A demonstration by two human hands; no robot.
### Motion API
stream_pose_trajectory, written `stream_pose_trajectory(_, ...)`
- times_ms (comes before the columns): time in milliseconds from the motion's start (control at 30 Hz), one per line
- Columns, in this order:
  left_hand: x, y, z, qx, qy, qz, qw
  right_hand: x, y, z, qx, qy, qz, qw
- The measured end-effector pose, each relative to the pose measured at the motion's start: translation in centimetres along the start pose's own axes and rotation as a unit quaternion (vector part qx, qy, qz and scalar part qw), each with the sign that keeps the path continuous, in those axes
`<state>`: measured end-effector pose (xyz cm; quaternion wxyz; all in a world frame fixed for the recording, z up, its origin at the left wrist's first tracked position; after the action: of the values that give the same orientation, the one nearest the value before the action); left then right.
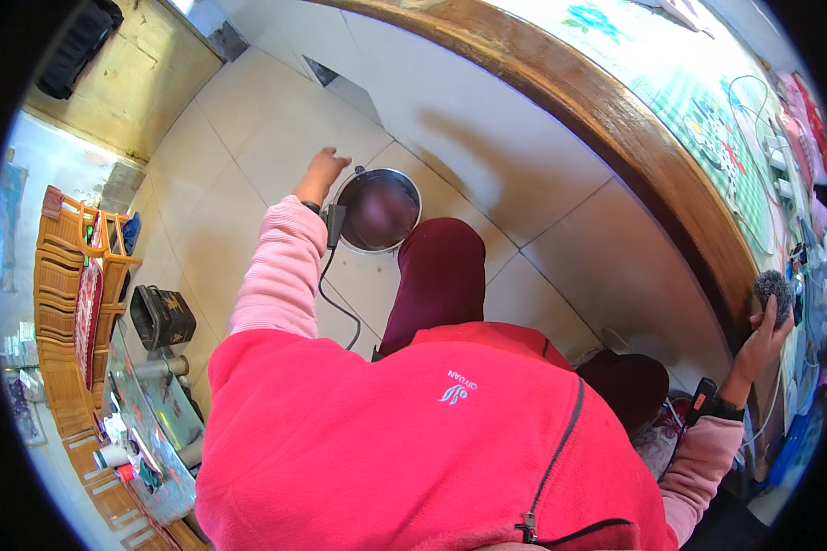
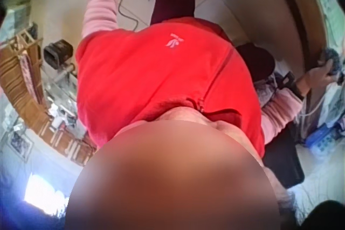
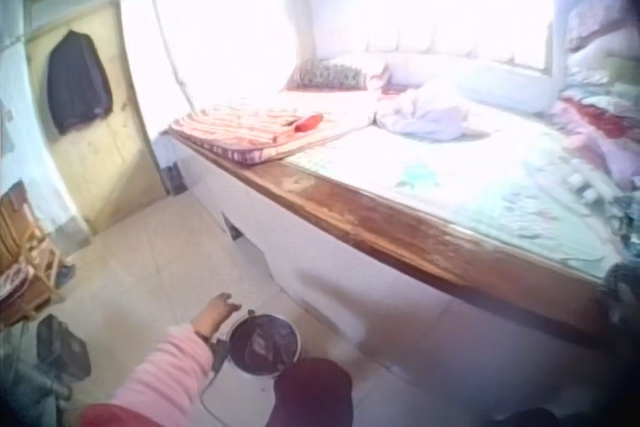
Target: The person scrubs the wooden edge of a bed frame with a steel wool pad, then wipes it with a cloth. They repeatedly dip the cloth into a metal bucket of water, wring it, and wipe the bed frame and nearby floor tiles.
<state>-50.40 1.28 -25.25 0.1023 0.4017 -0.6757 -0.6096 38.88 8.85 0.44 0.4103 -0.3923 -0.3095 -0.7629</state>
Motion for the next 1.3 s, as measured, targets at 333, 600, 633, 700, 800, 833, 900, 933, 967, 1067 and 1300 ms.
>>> stream_pose_trajectory(333, -39.4, 12.7, -26.2, -0.002, -0.575, -0.256, 0.777, 6.9, -7.6, -4.8, 0.042, -0.080, 0.200, 0.976)
stream_pose_trajectory(600, -50.4, 4.2, -40.7, 0.031, -0.639, -0.282, 0.715, 11.0, -16.4, -9.8, 0.224, -0.167, 0.437, 0.855)
stream_pose_trajectory(633, -50.9, 3.8, -39.5, 0.038, -0.630, -0.280, 0.723, 10.4, -16.4, -10.2, 0.254, -0.222, 0.477, 0.812)
stream_pose_trajectory(700, -51.0, 3.7, -36.9, 0.021, -0.620, -0.269, 0.737, 9.7, -13.7, -9.0, 0.268, -0.167, 0.378, 0.871)
stream_pose_trajectory(800, -49.9, 6.3, -31.5, -0.144, -0.623, -0.154, 0.753, 10.4, -7.0, -3.8, 0.173, 0.139, 0.033, 0.974)
stream_pose_trajectory(833, -49.5, 7.3, -28.6, -0.181, -0.597, -0.088, 0.777, 9.7, -4.2, -2.4, 0.094, 0.172, -0.082, 0.977)
stream_pose_trajectory(900, -48.1, 8.5, -23.6, -0.238, -0.521, 0.032, 0.819, 6.1, -0.1, -0.4, -0.004, 0.079, -0.180, 0.981)
stream_pose_trajectory(933, -47.4, 8.4, -21.8, -0.289, -0.475, 0.122, 0.822, 5.3, 0.1, -0.2, 0.004, 0.091, -0.197, 0.976)
stream_pose_trajectory(967, -47.3, 8.4, -20.9, -0.295, -0.483, 0.116, 0.816, 4.3, 0.5, 0.0, 0.000, 0.081, -0.207, 0.975)
stream_pose_trajectory(1067, -48.1, 6.5, -20.0, -0.232, -0.488, 0.093, 0.836, 3.0, 0.0, -0.2, 0.021, 0.095, -0.241, 0.966)
stream_pose_trajectory(1300, -54.6, 0.3, -33.5, -0.149, -0.684, -0.005, 0.714, 3.7, -0.4, -0.8, 0.034, 0.084, -0.289, 0.953)
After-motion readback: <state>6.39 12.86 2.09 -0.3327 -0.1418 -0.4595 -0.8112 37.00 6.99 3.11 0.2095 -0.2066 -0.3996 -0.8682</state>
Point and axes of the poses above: each hand's wrist, its own z-axis towards the middle knuckle, its own y-axis out of the back of the hand, x = y × z, the point moved 9 cm from there along z, towards the middle knuckle, and after that the axes turned 15 degrees about z, right-handed, at the moved point
